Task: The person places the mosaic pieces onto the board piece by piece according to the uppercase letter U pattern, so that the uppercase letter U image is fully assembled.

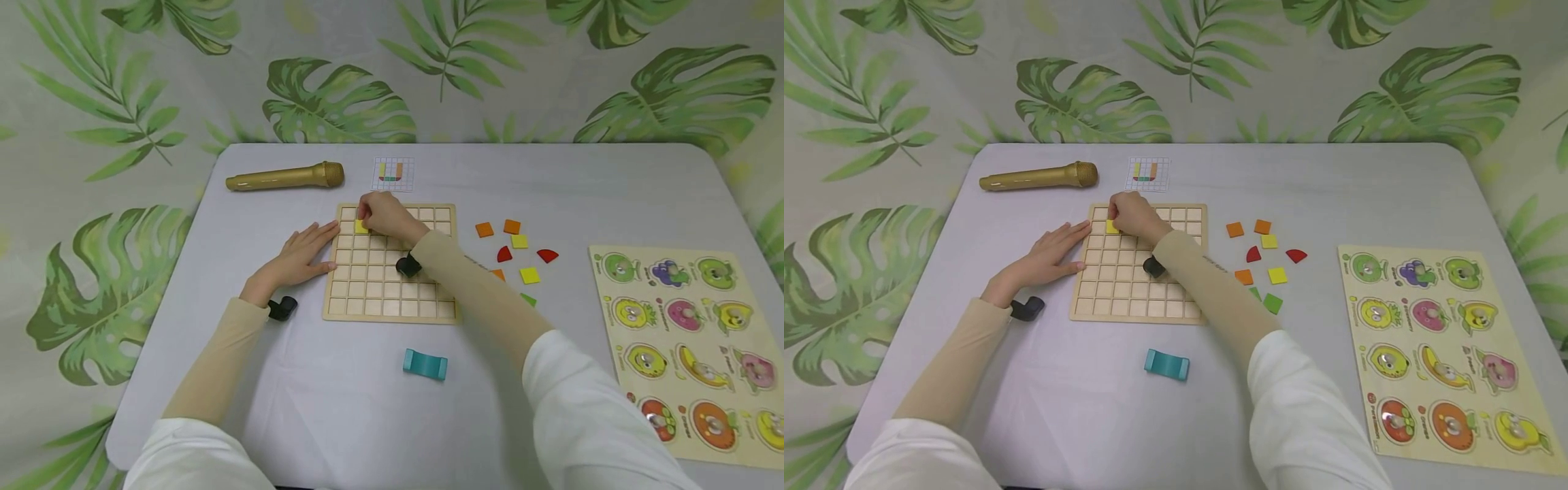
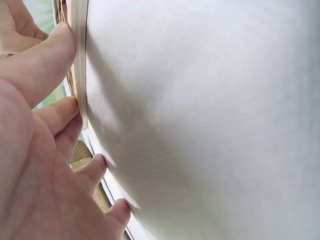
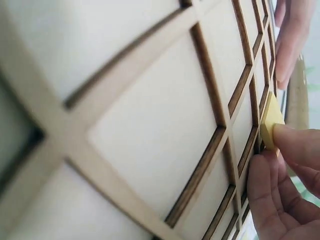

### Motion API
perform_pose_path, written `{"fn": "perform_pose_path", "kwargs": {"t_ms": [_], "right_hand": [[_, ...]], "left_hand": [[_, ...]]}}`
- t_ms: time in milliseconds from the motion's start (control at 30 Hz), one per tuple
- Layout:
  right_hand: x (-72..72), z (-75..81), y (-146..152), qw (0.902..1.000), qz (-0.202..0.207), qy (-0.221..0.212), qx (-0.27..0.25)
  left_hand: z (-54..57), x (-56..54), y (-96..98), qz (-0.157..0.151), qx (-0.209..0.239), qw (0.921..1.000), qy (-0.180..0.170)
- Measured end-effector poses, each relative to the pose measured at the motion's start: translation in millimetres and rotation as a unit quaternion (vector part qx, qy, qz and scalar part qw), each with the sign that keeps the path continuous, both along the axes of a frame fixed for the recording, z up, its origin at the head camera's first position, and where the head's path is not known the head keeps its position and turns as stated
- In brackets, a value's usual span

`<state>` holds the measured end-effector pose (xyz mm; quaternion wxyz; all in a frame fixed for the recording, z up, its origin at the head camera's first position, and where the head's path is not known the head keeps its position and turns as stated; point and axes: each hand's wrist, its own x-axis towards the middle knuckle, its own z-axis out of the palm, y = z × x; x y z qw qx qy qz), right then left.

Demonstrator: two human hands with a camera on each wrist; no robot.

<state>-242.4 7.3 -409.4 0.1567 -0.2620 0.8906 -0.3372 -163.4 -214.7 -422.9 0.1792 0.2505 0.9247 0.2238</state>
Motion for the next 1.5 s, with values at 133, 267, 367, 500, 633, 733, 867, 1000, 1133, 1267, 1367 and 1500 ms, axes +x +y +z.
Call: {"fn": "perform_pose_path", "kwargs": {"t_ms": [133,267,367,500,633,733,867,1000,1133,1267,1367,1500], "right_hand": [[0.7,-0.3,-1,0.9994,0.016,0.029,0.010],[0.2,-2.7,5,0.9995,0.003,0.005,-0.031],[0.0,-1.8,16,0.9970,-0.013,-0.033,-0.069],[0.6,3.5,39,0.9918,-0.015,-0.074,-0.103],[1.3,8.1,69,0.9854,-0.019,-0.103,-0.134],[1.7,9.9,96,0.9791,-0.032,-0.122,-0.160],[3.8,12.3,134,0.9726,-0.052,-0.148,-0.172],[7.6,13.9,174,0.9725,-0.071,-0.162,-0.151],[15.1,15.3,214,0.9744,-0.093,-0.166,-0.120],[24.1,14.7,251,0.9731,-0.117,-0.171,-0.100],[29.8,12.9,273,0.9719,-0.139,-0.170,-0.085],[36.8,11.3,293,0.9703,-0.162,-0.167,-0.065]], "left_hand": [[0.5,-0.1,0.0,0.000,0.000,1.0000,0.002],[0.5,0.0,0.8,-0.001,0.000,1.0000,0.004],[-0.8,-0.3,0.5,-0.001,0.000,1.0000,0.002],[-1.6,-0.5,-0.2,-0.001,0.000,1.0000,0.001],[-0.7,-0.1,0.3,-0.002,0.001,1.0000,0.002],[0.4,0.2,0.8,-0.003,0.002,1.0000,0.001],[1.2,0.3,0.9,-0.004,0.004,1.0000,-0.002],[0.2,-0.8,-0.2,-0.004,0.002,1.0000,-0.002],[-1.2,-2.5,-0.6,-0.005,-0.001,1.0000,0.003],[-1.5,-3.4,-0.3,-0.006,-0.003,1.0000,0.004],[-1.0,-3.2,-0.1,-0.006,-0.004,1.0000,0.003],[-0.6,-2.5,0.2,-0.006,-0.004,1.0000,0.003]]}}
